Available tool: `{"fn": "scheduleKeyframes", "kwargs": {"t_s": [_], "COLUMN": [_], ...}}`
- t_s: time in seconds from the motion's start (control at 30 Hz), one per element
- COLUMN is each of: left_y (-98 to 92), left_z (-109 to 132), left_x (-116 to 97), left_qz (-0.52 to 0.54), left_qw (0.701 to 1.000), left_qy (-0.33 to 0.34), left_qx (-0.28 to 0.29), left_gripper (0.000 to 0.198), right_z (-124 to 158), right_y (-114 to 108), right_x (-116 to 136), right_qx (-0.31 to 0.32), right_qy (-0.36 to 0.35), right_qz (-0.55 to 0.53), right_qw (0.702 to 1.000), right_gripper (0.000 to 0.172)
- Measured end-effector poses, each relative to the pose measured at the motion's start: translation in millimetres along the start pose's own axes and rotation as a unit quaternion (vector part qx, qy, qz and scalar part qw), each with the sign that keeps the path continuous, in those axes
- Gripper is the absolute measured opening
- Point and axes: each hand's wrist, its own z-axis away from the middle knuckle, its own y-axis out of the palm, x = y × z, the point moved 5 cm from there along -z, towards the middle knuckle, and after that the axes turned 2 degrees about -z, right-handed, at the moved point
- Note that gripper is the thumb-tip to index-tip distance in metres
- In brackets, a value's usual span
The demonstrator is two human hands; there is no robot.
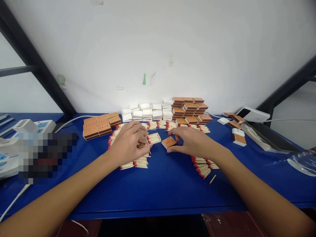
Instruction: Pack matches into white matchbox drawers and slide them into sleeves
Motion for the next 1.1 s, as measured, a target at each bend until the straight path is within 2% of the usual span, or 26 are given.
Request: {"fn": "scheduleKeyframes", "kwargs": {"t_s": [0.07,0.17,0.23,0.47,0.8,0.93,1.1], "left_y": [3.4,6.9,7.5,4.1,3.5,5.0,4.5], "left_z": [1,3,3,1,-1,-1,0], "left_x": [0,0,0,0,2,6,10], "left_qz": [0.0,0.007,0.013,0.022,0.046,0.076,0.081], "left_qw": [1.0,1.0,1.0,0.999,0.998,0.996,0.996], "left_qy": [0.001,0.003,0.002,0.003,0.011,-0.008,-0.025], "left_qx": [0.014,0.02,0.02,0.032,0.042,0.044,0.017], "left_gripper": [0.023,0.022,0.022,0.025,0.027,0.028,0.028], "right_z": [1,0,-1,-2,-4,-6,-7], "right_y": [1,1,1,-1,-3,-1,0], "right_x": [-3,-3,-2,2,2,-1,3], "right_qx": [0.009,0.001,-0.014,-0.053,-0.085,-0.095,-0.12], "right_qy": [-0.017,-0.054,-0.07,-0.073,-0.112,-0.102,-0.084], "right_qz": [-0.012,-0.04,-0.061,-0.081,-0.115,-0.162,-0.249], "right_qw": [1.0,0.998,0.996,0.993,0.983,0.977,0.957], "right_gripper": [0.058,0.039,0.034,0.032,0.034,0.034,0.038]}}
